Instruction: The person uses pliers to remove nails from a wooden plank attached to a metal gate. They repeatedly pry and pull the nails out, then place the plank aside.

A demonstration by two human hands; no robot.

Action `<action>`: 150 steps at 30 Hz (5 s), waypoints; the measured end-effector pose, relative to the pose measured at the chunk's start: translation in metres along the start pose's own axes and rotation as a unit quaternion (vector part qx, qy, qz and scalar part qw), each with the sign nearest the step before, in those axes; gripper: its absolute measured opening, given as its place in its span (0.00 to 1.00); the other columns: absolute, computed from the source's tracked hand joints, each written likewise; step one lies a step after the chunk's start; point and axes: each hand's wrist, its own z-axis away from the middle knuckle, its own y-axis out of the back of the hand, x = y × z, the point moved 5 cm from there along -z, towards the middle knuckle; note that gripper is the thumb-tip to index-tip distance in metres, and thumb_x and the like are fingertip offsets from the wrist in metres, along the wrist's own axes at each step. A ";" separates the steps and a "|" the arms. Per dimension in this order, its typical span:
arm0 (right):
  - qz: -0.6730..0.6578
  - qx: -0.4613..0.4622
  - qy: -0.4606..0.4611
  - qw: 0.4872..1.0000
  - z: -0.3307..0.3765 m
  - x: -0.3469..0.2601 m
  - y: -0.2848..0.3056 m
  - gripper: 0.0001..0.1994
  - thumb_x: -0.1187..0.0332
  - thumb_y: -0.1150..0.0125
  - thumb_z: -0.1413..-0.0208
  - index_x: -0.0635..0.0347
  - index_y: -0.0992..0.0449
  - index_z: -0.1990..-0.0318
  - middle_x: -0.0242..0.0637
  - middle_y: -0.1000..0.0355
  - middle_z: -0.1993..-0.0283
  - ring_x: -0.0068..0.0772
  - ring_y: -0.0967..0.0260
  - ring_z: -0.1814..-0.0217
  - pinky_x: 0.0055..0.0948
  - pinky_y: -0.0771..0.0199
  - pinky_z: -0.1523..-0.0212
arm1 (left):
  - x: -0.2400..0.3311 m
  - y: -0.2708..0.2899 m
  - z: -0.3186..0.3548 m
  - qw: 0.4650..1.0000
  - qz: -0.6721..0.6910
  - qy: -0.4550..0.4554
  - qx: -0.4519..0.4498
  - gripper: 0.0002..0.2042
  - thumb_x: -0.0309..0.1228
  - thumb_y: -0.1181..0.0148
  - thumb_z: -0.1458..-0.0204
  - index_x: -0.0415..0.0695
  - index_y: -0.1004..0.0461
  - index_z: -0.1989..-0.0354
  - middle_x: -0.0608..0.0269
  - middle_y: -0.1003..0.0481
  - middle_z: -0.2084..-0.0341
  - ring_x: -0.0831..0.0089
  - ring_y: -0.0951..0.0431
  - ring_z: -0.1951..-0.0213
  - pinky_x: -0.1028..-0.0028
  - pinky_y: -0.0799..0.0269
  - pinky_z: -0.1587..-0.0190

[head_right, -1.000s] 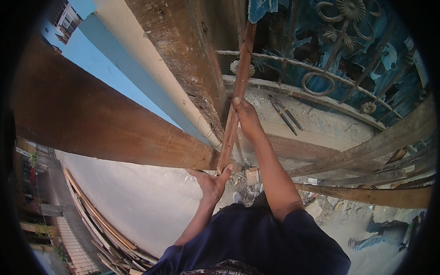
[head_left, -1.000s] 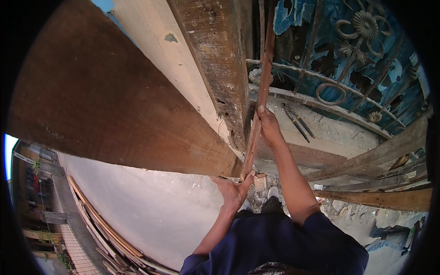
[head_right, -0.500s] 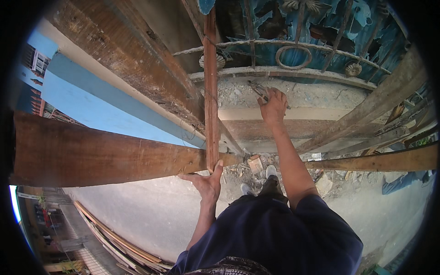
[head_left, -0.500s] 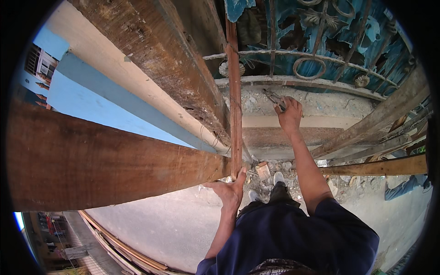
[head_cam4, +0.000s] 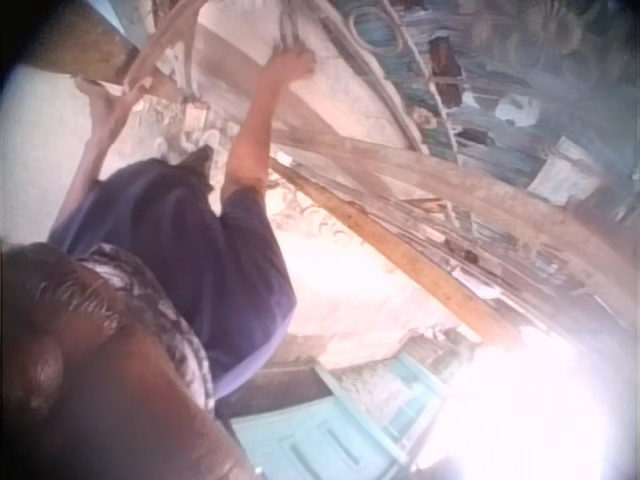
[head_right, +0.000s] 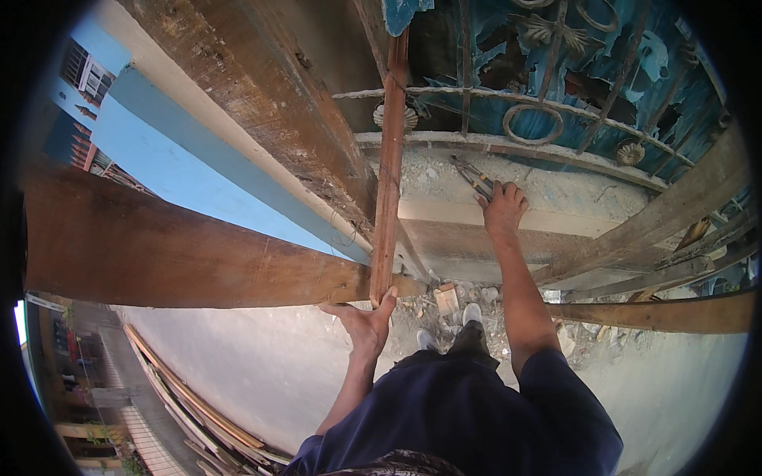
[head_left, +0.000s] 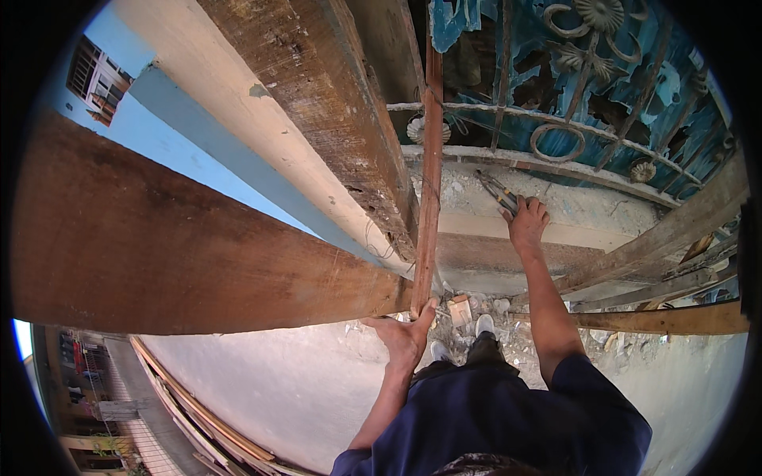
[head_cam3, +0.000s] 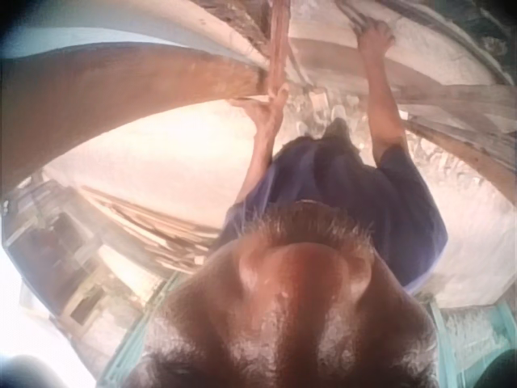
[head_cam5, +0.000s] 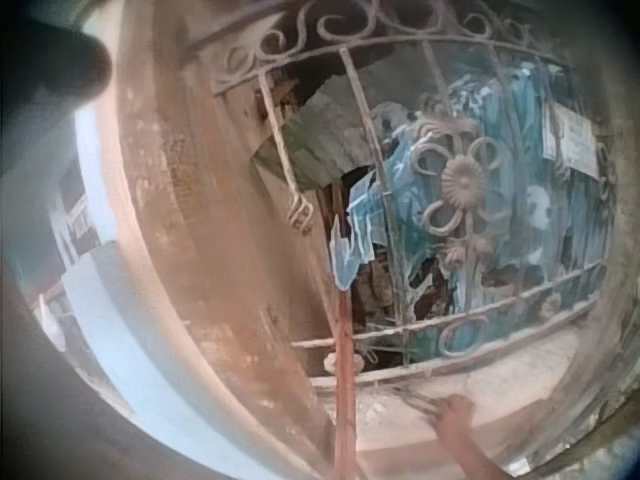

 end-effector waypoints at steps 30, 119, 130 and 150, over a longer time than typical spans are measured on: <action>0.170 0.018 0.026 0.985 0.004 0.001 -0.020 0.28 0.41 0.56 0.34 0.49 0.34 0.36 0.40 0.38 0.45 0.43 0.40 0.41 0.49 0.35 0.47 | 0.004 0.015 0.002 0.968 -0.154 -0.185 0.073 0.62 0.51 0.25 0.59 0.22 0.68 0.34 0.24 0.51 0.40 0.34 0.47 0.36 0.48 0.50 0.33; 0.042 0.076 0.025 0.996 0.004 0.005 -0.009 0.25 0.49 0.42 0.39 0.51 0.28 0.39 0.40 0.35 0.49 0.44 0.42 0.43 0.49 0.49 0.40 | 0.019 -0.009 0.002 0.997 -0.010 -0.069 0.020 0.59 0.30 0.24 0.56 0.22 0.74 0.35 0.34 0.57 0.35 0.54 0.54 0.32 0.56 0.72 0.29; 0.037 0.142 0.058 0.987 0.005 0.011 -0.018 0.24 0.48 0.40 0.41 0.51 0.26 0.43 0.38 0.35 0.54 0.44 0.42 0.46 0.48 0.48 0.44 | 0.017 -0.012 0.000 0.995 -0.022 -0.100 0.014 0.57 0.27 0.24 0.56 0.33 0.73 0.33 0.42 0.57 0.34 0.60 0.52 0.33 0.59 0.61 0.29; 0.072 0.130 0.052 0.988 0.002 0.011 -0.026 0.25 0.44 0.44 0.40 0.49 0.26 0.42 0.39 0.33 0.53 0.44 0.41 0.46 0.50 0.48 0.44 | 0.020 -0.013 0.001 0.996 -0.004 -0.087 0.024 0.57 0.27 0.25 0.56 0.32 0.73 0.33 0.41 0.56 0.35 0.59 0.51 0.33 0.57 0.61 0.29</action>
